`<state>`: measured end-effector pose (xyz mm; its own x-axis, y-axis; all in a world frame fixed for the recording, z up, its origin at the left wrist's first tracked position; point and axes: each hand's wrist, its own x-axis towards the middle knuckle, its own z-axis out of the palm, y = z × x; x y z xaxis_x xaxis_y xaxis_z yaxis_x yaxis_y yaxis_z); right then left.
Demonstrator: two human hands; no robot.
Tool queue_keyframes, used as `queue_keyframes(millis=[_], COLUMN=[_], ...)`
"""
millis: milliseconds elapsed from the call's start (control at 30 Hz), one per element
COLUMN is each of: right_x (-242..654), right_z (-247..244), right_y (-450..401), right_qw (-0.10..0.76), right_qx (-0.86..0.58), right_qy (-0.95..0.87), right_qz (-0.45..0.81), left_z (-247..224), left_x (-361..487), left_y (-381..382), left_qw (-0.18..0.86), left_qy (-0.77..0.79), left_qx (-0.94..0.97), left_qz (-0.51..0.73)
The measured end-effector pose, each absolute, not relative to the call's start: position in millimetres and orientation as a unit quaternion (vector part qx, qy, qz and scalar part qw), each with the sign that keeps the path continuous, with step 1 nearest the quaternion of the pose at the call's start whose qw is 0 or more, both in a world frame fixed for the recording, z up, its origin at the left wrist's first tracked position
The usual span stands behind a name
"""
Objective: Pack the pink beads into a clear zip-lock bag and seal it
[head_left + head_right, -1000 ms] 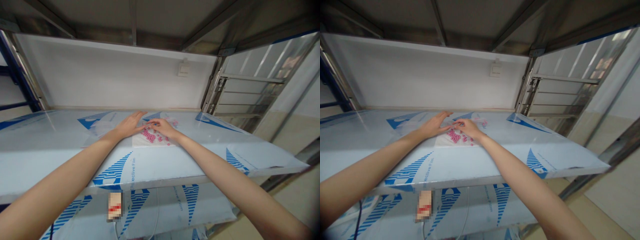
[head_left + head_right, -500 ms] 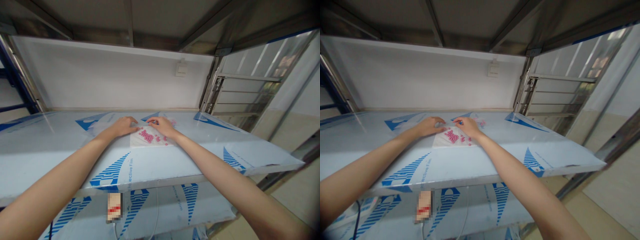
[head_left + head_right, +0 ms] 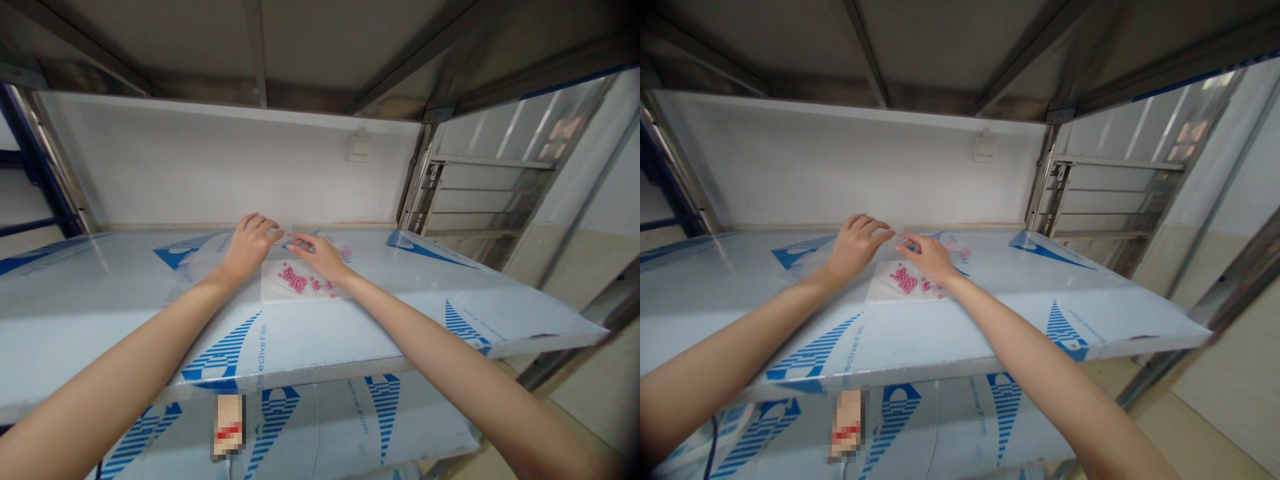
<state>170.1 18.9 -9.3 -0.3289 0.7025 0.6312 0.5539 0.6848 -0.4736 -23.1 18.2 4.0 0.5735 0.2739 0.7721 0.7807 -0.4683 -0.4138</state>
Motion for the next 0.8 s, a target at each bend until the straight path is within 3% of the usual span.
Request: queue_keyframes(millis=[233,500,667,800], right_x=[170.0,163.8,165.6,169.5], right_z=[0.4,2.2,0.4,-4.5], right_y=[11.2,0.1,5.3,19.7], right_qw=[0.518,0.430,0.426,0.464], right_qx=[-0.399,-0.428,-0.458,-0.430], right_qy=[-0.757,-0.791,-0.780,-0.765], right_qz=[-0.003,-0.080,-0.023,0.124], left_z=[8.7,6.7,1.6,-1.4], left_x=[-4.1,-8.0,-0.1,3.5], left_y=[0.7,-0.9,-5.6,-4.5], left_qw=[0.503,0.532,0.493,0.421], left_qy=[-0.277,-0.259,-0.277,-0.320], left_qx=[-0.723,-0.726,-0.745,-0.763], left_qz=[-0.385,-0.350,-0.353,-0.372])
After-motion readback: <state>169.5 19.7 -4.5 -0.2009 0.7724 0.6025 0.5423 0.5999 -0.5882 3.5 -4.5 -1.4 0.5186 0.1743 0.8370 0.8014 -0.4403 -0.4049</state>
